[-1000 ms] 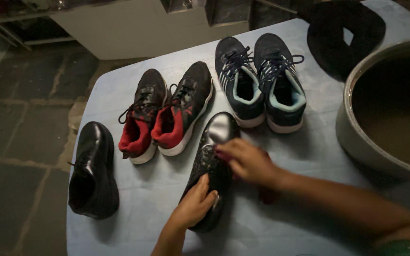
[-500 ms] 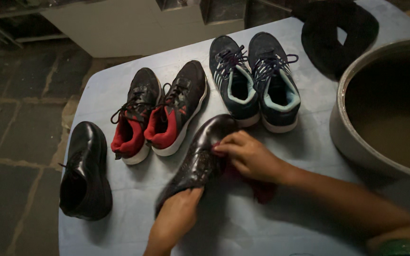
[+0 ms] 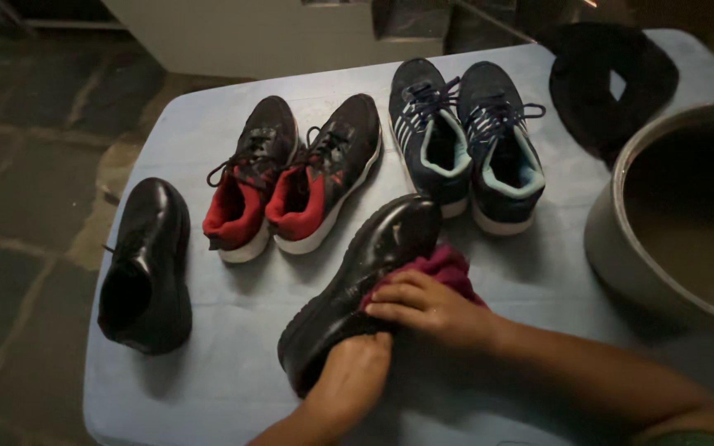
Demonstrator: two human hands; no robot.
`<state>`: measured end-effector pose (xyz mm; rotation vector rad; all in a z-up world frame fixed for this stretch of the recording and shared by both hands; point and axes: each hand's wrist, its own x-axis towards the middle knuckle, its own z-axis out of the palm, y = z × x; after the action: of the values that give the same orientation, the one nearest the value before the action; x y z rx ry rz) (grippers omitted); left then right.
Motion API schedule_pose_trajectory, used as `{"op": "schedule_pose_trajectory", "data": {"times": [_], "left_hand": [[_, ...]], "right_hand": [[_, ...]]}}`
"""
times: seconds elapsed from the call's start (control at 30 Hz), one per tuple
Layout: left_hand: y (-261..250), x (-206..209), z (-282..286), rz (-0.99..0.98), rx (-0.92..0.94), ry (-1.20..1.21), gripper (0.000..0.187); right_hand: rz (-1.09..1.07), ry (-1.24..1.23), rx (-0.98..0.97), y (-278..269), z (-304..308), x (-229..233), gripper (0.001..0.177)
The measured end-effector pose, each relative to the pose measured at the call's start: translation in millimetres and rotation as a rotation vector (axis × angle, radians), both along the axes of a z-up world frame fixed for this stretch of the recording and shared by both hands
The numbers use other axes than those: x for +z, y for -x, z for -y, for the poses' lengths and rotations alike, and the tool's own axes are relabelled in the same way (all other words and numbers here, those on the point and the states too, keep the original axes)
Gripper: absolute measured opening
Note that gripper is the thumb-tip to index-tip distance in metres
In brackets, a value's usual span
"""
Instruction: The person wipes a black shoe with a red cloth, ties the laces, and places it on a white plastic table. They then gather other shoes from the floor, arrange them on the table, and wipe them with the cloth after dipping it in a metal bucket of water.
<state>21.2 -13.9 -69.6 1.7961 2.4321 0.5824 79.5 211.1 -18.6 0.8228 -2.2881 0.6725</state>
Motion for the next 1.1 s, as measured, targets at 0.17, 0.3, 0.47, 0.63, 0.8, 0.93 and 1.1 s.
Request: {"op": "schedule_pose_trajectory", "data": {"times": [0.17,0.3,0.47,0.63,0.8,0.93,1.1], "left_hand": [[1,12,-4,-0.027,-0.004,0.077,0.013],[-8,37,8,-0.153,0.147,0.123,0.011],[21,88,47,-0.209,0.539,0.091,0.012],[61,100,40,0.088,0.154,-0.217,0.089],[44,69,22,0.075,0.27,-0.216,0.068],[15,52,4,-0.106,0.311,-0.318,0.049],[0,47,-4,-0.314,0.31,-0.474,0.031]], "right_hand": [[0.014,0.009,-0.369,10,-34,14,0.04],[0.081,0.048,-0.183,3,-1,-1,0.039],[0.161,-0.031,-0.128,6,3,-16,0.043],[0.171,-0.042,-0.11,2,0,-18,0.043],[0.03,0.16,-0.459,1,-19,17,0.033],[0.049,0.205,-0.553,12,-7,35,0.035],[0.095,0.108,-0.469,1,15,37,0.036]]}}
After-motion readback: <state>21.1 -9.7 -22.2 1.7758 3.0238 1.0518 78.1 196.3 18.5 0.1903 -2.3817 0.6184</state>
